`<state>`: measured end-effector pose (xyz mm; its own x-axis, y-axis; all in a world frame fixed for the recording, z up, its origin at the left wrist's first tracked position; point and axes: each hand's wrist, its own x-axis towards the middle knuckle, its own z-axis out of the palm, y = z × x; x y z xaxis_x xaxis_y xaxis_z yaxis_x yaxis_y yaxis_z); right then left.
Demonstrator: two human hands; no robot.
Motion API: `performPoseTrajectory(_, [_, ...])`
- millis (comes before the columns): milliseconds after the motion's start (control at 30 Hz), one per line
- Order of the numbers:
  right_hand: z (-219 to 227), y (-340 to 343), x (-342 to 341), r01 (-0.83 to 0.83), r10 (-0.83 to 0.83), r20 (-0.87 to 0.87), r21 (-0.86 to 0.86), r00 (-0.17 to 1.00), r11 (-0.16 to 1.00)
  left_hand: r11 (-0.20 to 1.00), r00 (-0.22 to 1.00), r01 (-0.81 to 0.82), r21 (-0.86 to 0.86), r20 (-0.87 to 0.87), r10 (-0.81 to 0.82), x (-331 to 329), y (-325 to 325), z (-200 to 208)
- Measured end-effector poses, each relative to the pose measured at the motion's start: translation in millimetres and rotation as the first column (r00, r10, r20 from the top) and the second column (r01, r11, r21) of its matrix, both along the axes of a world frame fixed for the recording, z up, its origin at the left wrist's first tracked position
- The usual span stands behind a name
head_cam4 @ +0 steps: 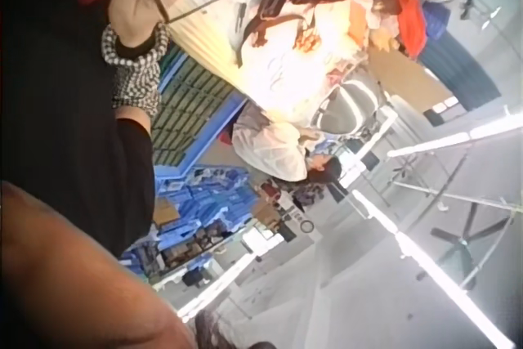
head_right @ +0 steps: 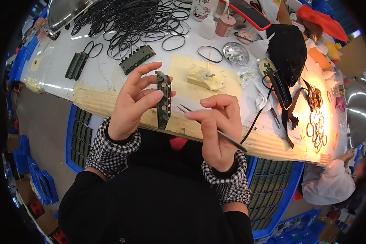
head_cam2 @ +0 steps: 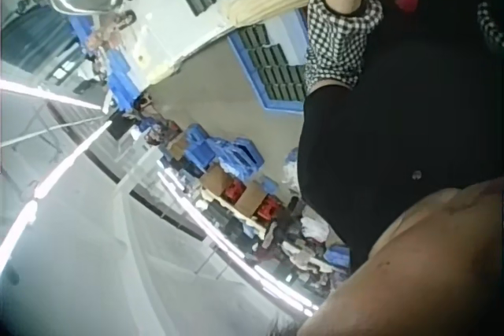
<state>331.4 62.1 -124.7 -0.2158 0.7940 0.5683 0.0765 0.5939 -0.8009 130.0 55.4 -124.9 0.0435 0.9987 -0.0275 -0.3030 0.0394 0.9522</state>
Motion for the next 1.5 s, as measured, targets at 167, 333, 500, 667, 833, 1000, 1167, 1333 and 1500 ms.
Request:
performPoseTrajectory(167, [40, -17, 20, -0.982, 0.978, 0.134, -0.086, 0.158, 0.170, 0.996, 0.998, -0.056, 0.073, -0.026, 0.058, -9, 4, 9])
performPoseTrajectory(333, [42, -19, 31, -0.987, 0.990, 0.078, -0.101, 0.116, 0.123, 0.997, 1.000, -0.018, 0.074, -0.008, 0.019, -10, 7, 10])
performPoseTrajectory(500, [34, -21, 22, -0.979, 0.979, 0.140, -0.121, 0.146, 0.163, 0.998, 1.000, 0.001, 0.060, -0.004, -0.001, -10, 14, 9])
performPoseTrajectory(667, [41, -4, 26, -0.812, 0.810, -0.075, -0.101, 0.582, 0.575, 0.995, 1.000, -0.021, 0.095, -0.017, 0.023, -10, 15, 12])
performPoseTrajectory(833, [18, -2, -4, -0.134, 0.215, 0.130, -0.457, 0.968, 0.879, 0.987, 0.997, -0.067, 0.145, -0.040, 0.073, -4, 15, 15])
performPoseTrajectory(1000, [0, -1, -18, -0.201, 0.223, -0.046, -0.638, 0.974, 0.743, 0.985, 0.995, -0.094, 0.145, -0.032, 0.100, 2, 14, 20])
performPoseTrajectory(1167, [-6, 3, -22, -0.259, 0.222, -0.144, -0.685, 0.964, 0.681, 0.983, 0.991, -0.108, 0.149, -0.056, 0.118, -1, 12, 12])
performPoseTrajectory(1333, [-7, 7, -21, -0.369, 0.245, -0.277, -0.741, 0.929, 0.561, 0.987, 0.994, -0.086, 0.132, -0.061, 0.095, -3, 13, 9])
performPoseTrajectory(1500, [-8, 7, -23, -0.349, 0.261, -0.241, -0.755, 0.935, 0.555, 0.991, 0.995, -0.087, 0.105, -0.045, 0.092, -4, 12, 5])
